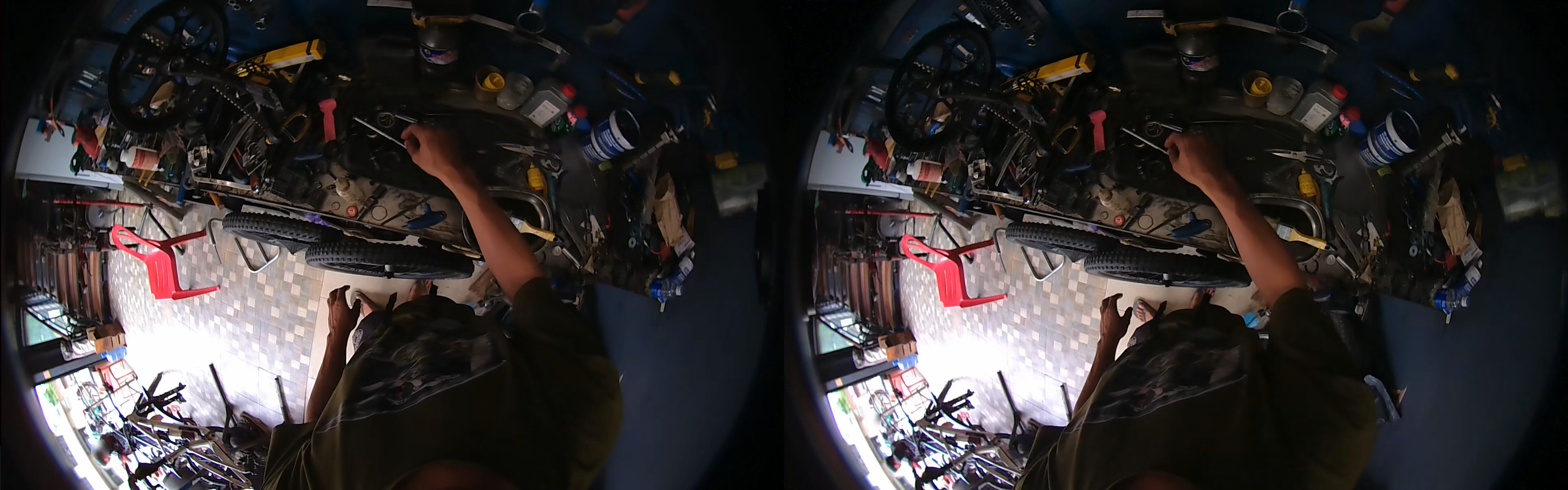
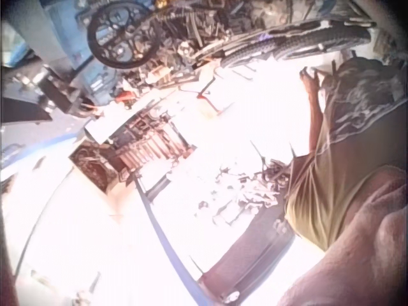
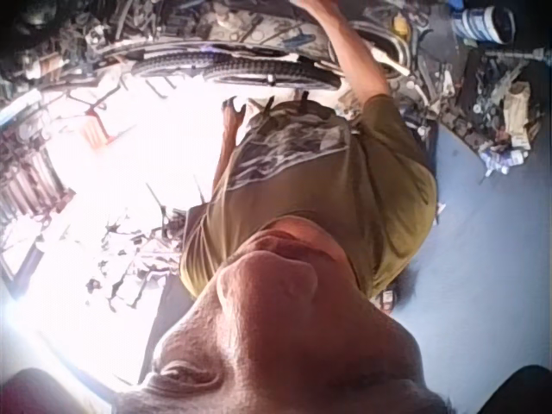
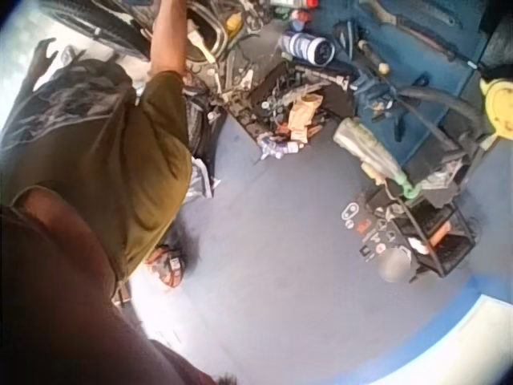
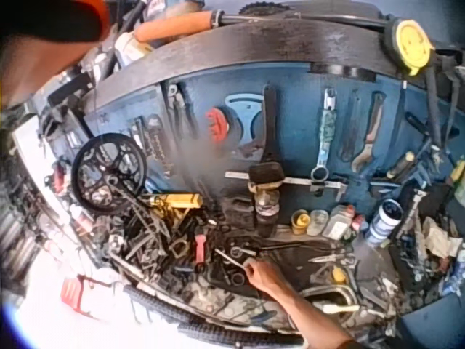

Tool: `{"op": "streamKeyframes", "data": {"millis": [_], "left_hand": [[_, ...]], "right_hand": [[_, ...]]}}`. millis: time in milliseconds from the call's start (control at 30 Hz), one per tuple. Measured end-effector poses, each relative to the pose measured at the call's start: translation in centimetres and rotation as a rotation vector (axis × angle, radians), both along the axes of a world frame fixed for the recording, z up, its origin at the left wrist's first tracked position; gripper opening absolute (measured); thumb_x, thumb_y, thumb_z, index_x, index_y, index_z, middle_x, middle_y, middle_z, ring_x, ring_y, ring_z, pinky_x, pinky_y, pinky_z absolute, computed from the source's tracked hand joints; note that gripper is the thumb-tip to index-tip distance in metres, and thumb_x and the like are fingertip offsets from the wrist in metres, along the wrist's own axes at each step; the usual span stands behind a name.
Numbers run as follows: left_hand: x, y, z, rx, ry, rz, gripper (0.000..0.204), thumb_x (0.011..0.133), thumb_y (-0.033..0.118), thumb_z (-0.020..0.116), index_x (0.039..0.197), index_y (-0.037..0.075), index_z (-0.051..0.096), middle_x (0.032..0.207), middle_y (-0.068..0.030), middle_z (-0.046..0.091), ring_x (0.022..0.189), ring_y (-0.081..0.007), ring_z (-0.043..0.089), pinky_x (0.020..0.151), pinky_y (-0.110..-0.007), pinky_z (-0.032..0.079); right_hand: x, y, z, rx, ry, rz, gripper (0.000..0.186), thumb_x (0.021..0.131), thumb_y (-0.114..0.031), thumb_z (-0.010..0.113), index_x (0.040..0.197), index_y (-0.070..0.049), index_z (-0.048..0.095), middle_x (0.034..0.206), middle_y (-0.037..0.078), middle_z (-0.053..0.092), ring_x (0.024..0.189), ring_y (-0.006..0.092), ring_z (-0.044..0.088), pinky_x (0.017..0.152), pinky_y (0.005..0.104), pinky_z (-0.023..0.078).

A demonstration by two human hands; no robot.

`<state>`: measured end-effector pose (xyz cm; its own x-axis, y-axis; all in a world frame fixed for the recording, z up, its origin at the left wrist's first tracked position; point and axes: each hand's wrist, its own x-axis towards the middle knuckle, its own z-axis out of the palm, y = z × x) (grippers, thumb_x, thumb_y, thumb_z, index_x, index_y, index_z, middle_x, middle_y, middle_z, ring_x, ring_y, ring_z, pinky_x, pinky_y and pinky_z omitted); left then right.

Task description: The person works on a bicycle frame mounted on a repair stand, using a screwdriver to adjust components near the bottom bracket and chainstay. The person repeatedly reaches for tools on a cluttered workbench and returns to the bike to continue adjustments.

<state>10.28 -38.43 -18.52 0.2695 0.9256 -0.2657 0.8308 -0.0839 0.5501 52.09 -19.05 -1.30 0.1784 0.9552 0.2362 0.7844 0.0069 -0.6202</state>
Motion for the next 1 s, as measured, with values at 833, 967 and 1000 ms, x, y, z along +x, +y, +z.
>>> {"op": "streamKeyframes", "data": {"millis": [833, 967, 1000], "left_hand": [[0.2, 1.1, 6.2, 0.069, -0.203, 0.167, 0.034, 0.088, 0.012, 0.077, 0.118, 0.002, 0.067, 0.119, -0.0201, 0.065, 0.115, -0.0391, 0.06, 0.098, -0.045, 0.05], [1.4, 2.4, 6.9, 0.035, -0.282, 0.149, 0.032, 0.089, 0.012, 0.077, 0.118, 0.004, 0.068, 0.117, -0.0182, 0.066, 0.108, -0.0331, 0.065, 0.084, -0.043, 0.055], [2.2, 2.6, 7.4, -0.011, -0.325, 0.168, 0.031, 0.089, 0.012, 0.077, 0.118, 0.004, 0.068, 0.117, -0.0177, 0.066, 0.106, -0.0313, 0.066, 0.08, -0.042, 0.056]], "right_hand": [[-2.9, -1.7, -0.7, -0.168, -0.108, -0.11, 0.025, 0.091, -0.02, 0.071, 0.114, -0.01, 0.071, 0.112, 0.014, 0.071, 0.102, 0.0345, 0.07, 0.088, 0.0448, 0.056], [-2.5, -4.0, -1.3, -0.152, -0.152, -0.133, 0.028, 0.091, -0.028, 0.071, 0.114, -0.012, 0.071, 0.11, 0.013, 0.072, 0.097, 0.0341, 0.071, 0.086, 0.0443, 0.057], [-2.8, -4.7, -1.4, -0.134, -0.161, -0.148, 0.028, 0.091, -0.029, 0.071, 0.113, -0.012, 0.071, 0.109, 0.013, 0.072, 0.096, 0.0344, 0.071, 0.084, 0.0446, 0.057]]}}
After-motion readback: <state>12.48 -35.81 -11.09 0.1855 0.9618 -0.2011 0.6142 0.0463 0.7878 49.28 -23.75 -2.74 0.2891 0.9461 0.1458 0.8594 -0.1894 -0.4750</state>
